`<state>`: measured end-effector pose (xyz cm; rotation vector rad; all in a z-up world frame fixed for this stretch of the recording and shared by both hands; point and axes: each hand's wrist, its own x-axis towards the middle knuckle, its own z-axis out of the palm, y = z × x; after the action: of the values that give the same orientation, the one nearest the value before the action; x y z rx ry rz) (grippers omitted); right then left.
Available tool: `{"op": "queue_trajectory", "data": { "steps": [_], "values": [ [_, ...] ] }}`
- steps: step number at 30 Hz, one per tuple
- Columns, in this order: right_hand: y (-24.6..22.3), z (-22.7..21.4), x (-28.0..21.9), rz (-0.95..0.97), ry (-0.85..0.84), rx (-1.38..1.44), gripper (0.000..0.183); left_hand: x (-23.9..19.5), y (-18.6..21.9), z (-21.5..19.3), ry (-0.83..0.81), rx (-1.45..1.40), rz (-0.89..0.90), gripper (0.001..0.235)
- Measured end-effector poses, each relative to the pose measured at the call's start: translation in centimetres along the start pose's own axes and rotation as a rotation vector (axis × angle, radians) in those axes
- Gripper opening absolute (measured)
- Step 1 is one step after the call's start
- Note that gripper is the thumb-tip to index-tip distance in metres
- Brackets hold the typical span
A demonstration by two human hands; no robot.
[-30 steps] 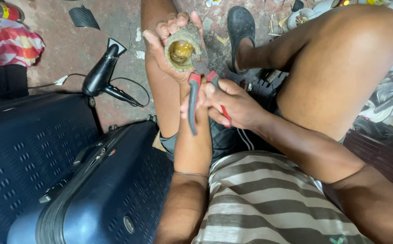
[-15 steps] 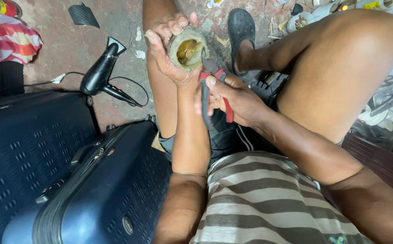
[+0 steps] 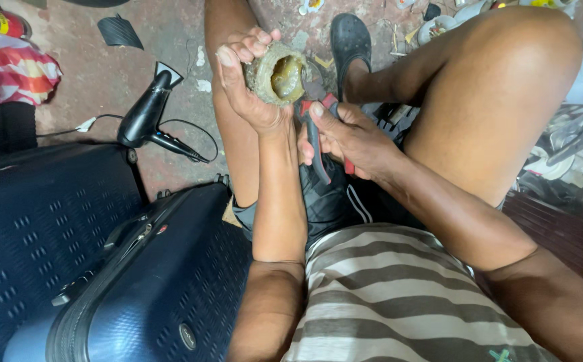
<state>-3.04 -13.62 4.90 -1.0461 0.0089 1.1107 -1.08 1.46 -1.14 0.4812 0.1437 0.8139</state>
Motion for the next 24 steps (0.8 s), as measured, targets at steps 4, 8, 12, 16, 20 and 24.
{"op": "queue_trajectory", "data": {
  "steps": [4, 8, 12, 16, 20, 24],
  "values": [
    [-1.2, -0.2, -0.1, -0.007, 0.058, -0.174, 0.038, -0.3, -0.1, 0.4, 0.053, 0.055, 0.013, 0.030],
    [-2.5, -0.3, -0.4, 0.001, 0.112, -0.468, 0.046, -0.3, 0.0, 0.3, 0.002, 0.123, 0.076, 0.027],
    [-2.6, -0.3, -0.6, 0.030, 0.176, -0.487, 0.046, -0.4, 0.1, 0.0, -0.019, 0.212, 0.115, 0.026],
    [-2.3, -0.3, 0.0, 0.025, 0.085, -0.252, 0.041, -0.5, 0.0, 0.3, 0.058, 0.129, 0.086, 0.028],
    [-2.3, -0.5, 0.0, 0.003, -0.043, -0.125, 0.043, -1.0, 0.0, 0.6, 0.200, -0.062, -0.038, 0.030],
    [-3.1, -0.6, -0.2, 0.061, 0.119, -0.408, 0.041, -1.0, 0.1, 0.3, 0.110, 0.166, 0.065, 0.027]
  ]
}}
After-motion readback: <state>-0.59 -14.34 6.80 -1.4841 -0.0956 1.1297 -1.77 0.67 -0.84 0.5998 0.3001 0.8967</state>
